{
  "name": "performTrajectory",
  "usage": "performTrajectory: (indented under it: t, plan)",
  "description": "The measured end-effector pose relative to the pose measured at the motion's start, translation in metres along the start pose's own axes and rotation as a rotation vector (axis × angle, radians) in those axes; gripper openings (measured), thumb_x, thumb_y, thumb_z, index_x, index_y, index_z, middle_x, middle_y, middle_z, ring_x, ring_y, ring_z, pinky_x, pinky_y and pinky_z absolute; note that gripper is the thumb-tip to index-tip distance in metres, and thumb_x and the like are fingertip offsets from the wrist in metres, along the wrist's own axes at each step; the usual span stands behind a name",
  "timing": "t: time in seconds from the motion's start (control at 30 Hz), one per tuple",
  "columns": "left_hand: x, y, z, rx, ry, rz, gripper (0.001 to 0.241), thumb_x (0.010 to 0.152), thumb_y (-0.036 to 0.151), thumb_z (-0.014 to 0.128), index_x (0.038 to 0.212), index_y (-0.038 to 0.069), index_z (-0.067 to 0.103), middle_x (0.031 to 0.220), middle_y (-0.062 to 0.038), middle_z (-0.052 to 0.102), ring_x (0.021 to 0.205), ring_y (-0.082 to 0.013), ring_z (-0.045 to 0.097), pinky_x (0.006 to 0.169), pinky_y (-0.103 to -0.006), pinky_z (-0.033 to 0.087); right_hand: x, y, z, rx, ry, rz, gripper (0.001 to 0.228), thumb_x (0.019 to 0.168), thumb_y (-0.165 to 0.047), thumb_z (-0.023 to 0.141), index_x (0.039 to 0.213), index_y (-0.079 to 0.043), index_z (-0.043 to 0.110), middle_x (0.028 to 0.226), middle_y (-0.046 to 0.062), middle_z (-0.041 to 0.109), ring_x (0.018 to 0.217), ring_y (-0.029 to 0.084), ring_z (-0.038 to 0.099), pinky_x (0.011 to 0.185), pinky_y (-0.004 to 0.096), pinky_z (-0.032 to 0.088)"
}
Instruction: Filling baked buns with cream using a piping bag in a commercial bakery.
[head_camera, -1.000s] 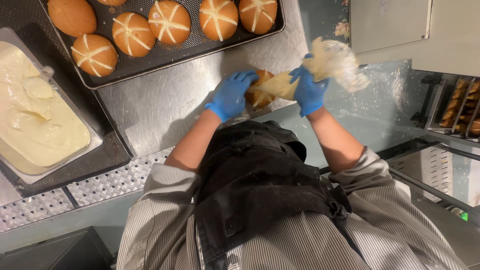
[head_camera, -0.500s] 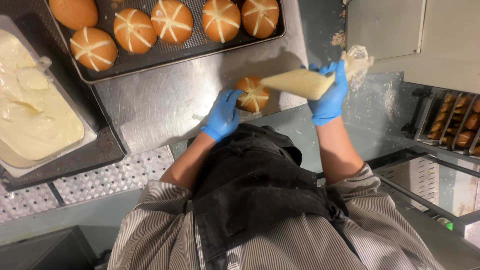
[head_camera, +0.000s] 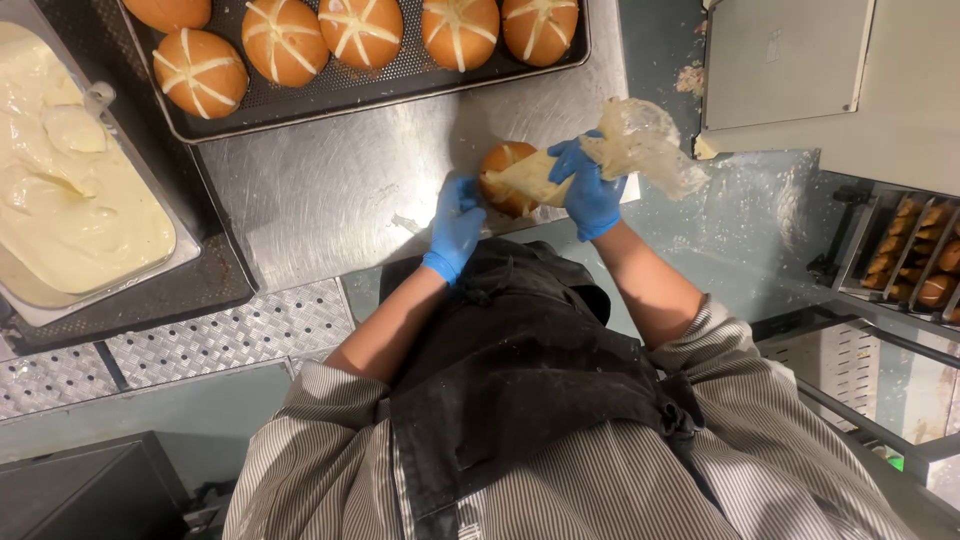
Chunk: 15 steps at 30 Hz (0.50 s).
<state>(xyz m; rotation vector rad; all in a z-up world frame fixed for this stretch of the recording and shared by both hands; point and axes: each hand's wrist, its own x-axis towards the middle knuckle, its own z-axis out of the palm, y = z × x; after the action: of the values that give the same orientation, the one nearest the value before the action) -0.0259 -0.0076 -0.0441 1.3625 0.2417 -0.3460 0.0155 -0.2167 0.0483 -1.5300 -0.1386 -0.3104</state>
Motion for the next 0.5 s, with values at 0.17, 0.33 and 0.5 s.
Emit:
performTrajectory:
  t: [0.17,0.33,0.5]
  plan:
    - [0.005,0.006,0.01,-0.329,-0.012,-0.387,0.044,0.082,-0.005,0.051,0.122,0.007,0.063,0.096,-0.001,0.06,0.081,-0.0125,0.057,0.073,-0.0285,0.052,0.005,-0.006,-0.018,-0.011,0.061,0.014,0.025,0.111,-0.019,0.047,0.094,-0.004,0.056,0.072,0.007,0.06,0.072,0.02,0.064,0.083,0.04,0.061]
    - [0.028,-0.013,0.016,-0.398,0.043,-0.549,0.029,0.088,0.008,0.058,0.117,0.005,0.06,0.095,-0.002,0.062,0.079,-0.0125,0.06,0.074,-0.0287,0.055,0.023,-0.031,-0.065,0.183,0.239,0.043,0.025,0.111,-0.025,0.056,0.092,-0.01,0.058,0.074,0.004,0.056,0.064,0.015,0.058,0.072,0.038,0.059]
    - [0.045,-0.033,0.038,-0.073,0.046,-0.281,0.036,0.084,0.013,0.072,0.117,0.001,0.065,0.107,-0.009,0.071,0.096,-0.0188,0.069,0.086,-0.0333,0.058,0.061,-0.12,-0.078,1.057,0.262,0.405,0.038,0.105,-0.05,0.054,0.11,-0.014,0.06,0.096,0.001,0.066,0.093,0.019,0.062,0.088,0.04,0.05]
